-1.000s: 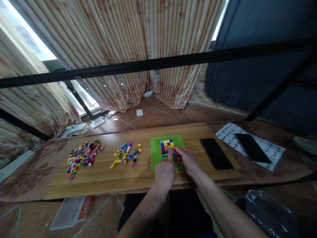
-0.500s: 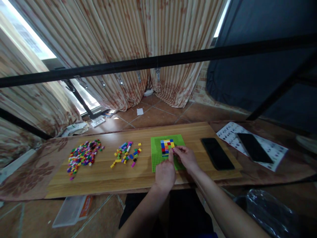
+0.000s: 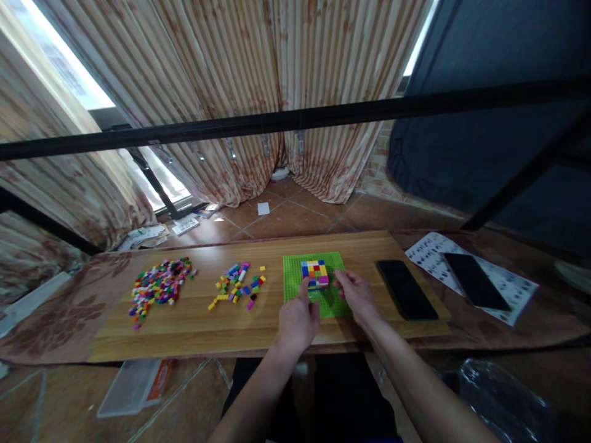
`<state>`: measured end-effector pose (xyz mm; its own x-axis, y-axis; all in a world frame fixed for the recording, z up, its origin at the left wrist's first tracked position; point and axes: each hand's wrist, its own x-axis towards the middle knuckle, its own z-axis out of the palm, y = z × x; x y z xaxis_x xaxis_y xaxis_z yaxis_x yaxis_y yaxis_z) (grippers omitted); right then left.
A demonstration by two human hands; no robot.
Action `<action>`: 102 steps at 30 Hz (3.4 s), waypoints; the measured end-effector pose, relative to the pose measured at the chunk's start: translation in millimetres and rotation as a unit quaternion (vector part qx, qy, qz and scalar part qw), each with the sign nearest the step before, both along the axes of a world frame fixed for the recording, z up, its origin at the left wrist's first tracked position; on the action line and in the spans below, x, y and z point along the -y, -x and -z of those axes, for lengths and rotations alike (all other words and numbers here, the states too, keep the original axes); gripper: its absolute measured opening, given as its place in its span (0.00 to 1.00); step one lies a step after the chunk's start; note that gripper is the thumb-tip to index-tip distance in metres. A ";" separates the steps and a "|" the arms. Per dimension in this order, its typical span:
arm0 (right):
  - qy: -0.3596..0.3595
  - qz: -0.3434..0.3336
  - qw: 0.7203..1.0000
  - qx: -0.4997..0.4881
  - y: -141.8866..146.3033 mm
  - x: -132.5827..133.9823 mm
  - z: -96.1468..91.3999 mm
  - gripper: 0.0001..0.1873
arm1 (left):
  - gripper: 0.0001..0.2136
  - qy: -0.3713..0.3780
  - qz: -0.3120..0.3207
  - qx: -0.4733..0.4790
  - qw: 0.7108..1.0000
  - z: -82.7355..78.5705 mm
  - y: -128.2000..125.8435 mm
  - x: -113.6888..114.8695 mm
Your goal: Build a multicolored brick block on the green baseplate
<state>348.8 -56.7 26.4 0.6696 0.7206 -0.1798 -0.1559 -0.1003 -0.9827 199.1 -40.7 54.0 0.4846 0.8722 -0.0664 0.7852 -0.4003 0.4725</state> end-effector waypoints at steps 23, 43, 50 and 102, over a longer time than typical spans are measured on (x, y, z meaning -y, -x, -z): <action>0.107 0.036 0.982 0.152 12.2 -2.1 8.8 0.33 | 0.20 0.045 -0.141 0.086 0.985 29.0 126.5 4.3; -0.014 -0.269 0.844 0.464 146.3 -30.1 18.2 0.17 | 0.21 -0.184 -0.263 0.100 0.942 47.7 207.3 -51.4; -0.016 -0.267 0.832 0.487 173.9 -49.8 39.7 0.13 | 0.19 -0.186 -0.154 0.124 0.963 61.5 186.6 -56.6; -0.034 -0.321 0.784 0.530 143.1 -124.2 16.0 0.24 | 0.15 -0.185 -0.143 0.150 0.960 52.1 187.5 -50.2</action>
